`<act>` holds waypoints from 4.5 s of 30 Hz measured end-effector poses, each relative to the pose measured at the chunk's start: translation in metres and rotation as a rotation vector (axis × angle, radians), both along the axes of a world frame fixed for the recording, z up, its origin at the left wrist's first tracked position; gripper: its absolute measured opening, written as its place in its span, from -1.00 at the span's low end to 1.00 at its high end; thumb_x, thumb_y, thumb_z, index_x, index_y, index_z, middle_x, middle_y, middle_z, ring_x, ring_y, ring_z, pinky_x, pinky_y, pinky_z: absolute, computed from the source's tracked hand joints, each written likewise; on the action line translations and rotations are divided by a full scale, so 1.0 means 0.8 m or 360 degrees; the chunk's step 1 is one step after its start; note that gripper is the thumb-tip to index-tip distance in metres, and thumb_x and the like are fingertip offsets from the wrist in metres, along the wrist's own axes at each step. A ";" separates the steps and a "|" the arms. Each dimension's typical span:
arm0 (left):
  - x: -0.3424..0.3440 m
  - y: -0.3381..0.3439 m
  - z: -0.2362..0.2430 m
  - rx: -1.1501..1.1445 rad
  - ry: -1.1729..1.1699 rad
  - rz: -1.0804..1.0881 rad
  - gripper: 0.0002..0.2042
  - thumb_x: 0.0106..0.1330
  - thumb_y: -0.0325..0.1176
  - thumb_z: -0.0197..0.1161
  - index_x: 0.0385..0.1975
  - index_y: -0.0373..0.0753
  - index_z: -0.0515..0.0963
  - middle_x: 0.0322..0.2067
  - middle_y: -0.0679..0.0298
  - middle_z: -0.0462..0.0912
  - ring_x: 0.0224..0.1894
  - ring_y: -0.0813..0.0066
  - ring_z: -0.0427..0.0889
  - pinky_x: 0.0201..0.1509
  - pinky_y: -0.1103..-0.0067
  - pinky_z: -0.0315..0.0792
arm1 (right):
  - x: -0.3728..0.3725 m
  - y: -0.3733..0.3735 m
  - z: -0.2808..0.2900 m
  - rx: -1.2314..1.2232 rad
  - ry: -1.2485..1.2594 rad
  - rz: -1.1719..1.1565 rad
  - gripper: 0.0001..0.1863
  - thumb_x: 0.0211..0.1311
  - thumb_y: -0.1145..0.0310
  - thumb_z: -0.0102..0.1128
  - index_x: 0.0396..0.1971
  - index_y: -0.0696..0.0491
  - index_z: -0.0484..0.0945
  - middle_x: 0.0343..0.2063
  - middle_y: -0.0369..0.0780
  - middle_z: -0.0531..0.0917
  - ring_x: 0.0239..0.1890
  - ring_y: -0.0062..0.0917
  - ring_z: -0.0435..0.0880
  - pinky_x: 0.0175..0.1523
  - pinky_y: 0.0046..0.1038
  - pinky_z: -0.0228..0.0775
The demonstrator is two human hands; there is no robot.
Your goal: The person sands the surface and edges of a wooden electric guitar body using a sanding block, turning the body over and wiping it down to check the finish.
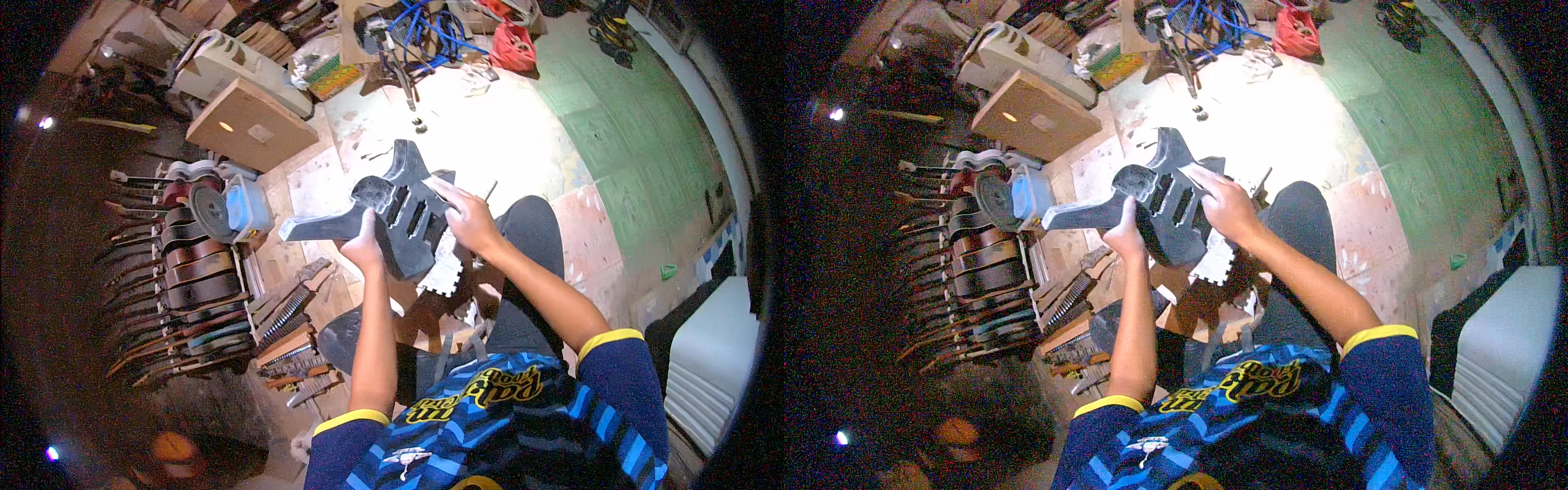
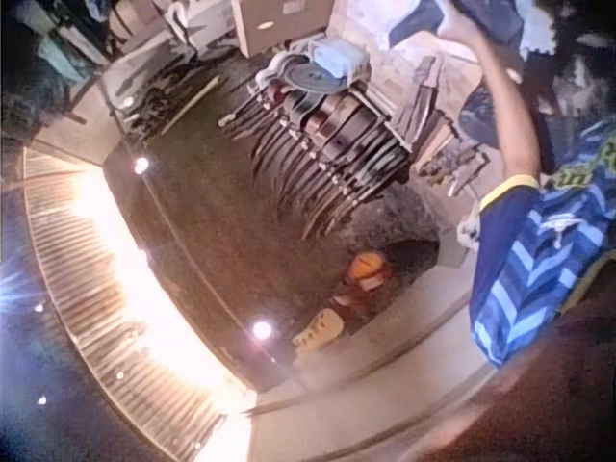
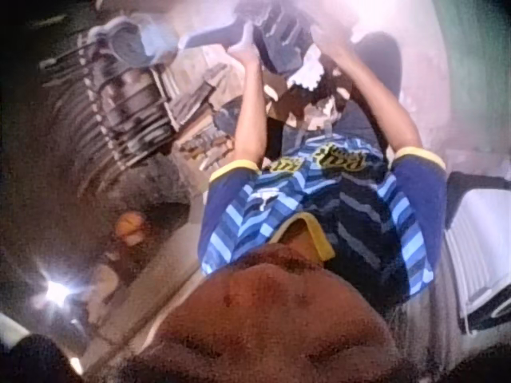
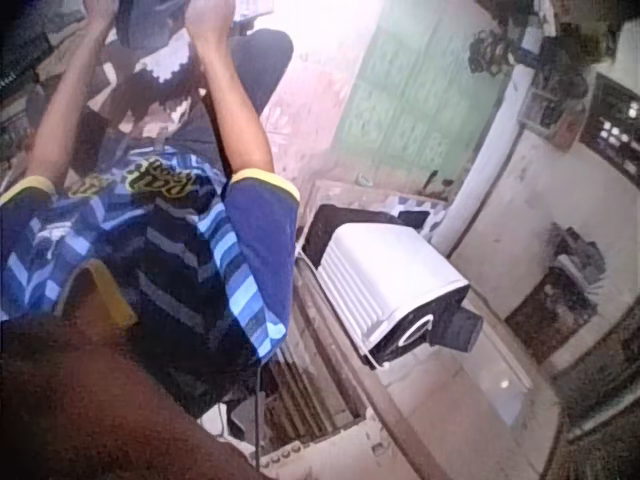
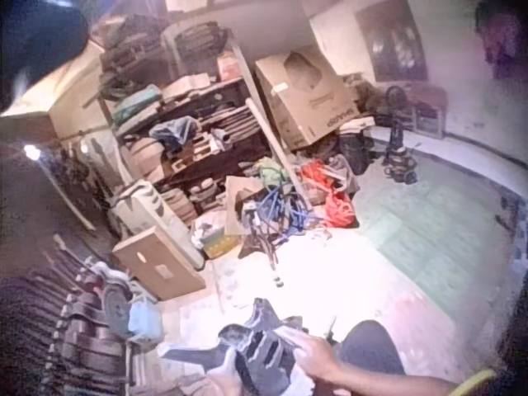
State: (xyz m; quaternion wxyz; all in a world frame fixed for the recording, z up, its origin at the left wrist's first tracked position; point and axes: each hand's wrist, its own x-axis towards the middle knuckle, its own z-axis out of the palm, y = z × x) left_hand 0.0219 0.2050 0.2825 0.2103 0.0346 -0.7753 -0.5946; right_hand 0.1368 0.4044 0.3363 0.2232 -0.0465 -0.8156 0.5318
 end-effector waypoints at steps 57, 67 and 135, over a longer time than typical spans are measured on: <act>-0.038 -0.035 0.137 0.1098 0.0445 -0.0896 -0.91 0.11 -0.39 0.01 -0.49 -0.22 0.26 -0.71 0.21 0.36 -0.66 0.40 0.39 -0.42 0.42 0.47 | -0.081 -0.008 -0.051 0.0533 0.0059 0.0108 -0.07 -0.01 0.67 -0.10 0.47 -0.08 -0.01 0.48 -0.10 -0.05 0.25 -0.21 0.49 0.29 -0.38 0.39; -0.070 -0.050 0.128 0.1141 0.0350 -0.0869 -0.90 0.17 -0.35 0.01 -0.51 -0.16 0.26 -0.70 0.28 0.34 -0.65 0.44 0.37 -0.43 0.44 0.43 | -0.113 0.030 -0.036 0.0528 -0.0598 0.0319 -0.10 0.01 0.62 -0.05 0.45 -0.15 0.04 0.44 -0.14 0.12 0.26 -0.23 0.46 0.26 -0.28 0.42; 0.104 -0.182 0.125 0.1395 0.0259 -0.0935 -0.74 0.20 -0.20 0.11 -0.62 -0.03 0.19 -0.70 0.40 0.25 -0.53 0.49 0.30 0.03 0.34 0.33 | -0.001 0.072 -0.018 -0.1084 -0.0546 -0.0148 -0.48 0.16 0.47 0.09 0.18 0.19 0.47 -0.38 -0.37 0.60 -0.45 -0.77 0.50 -0.31 -0.69 0.37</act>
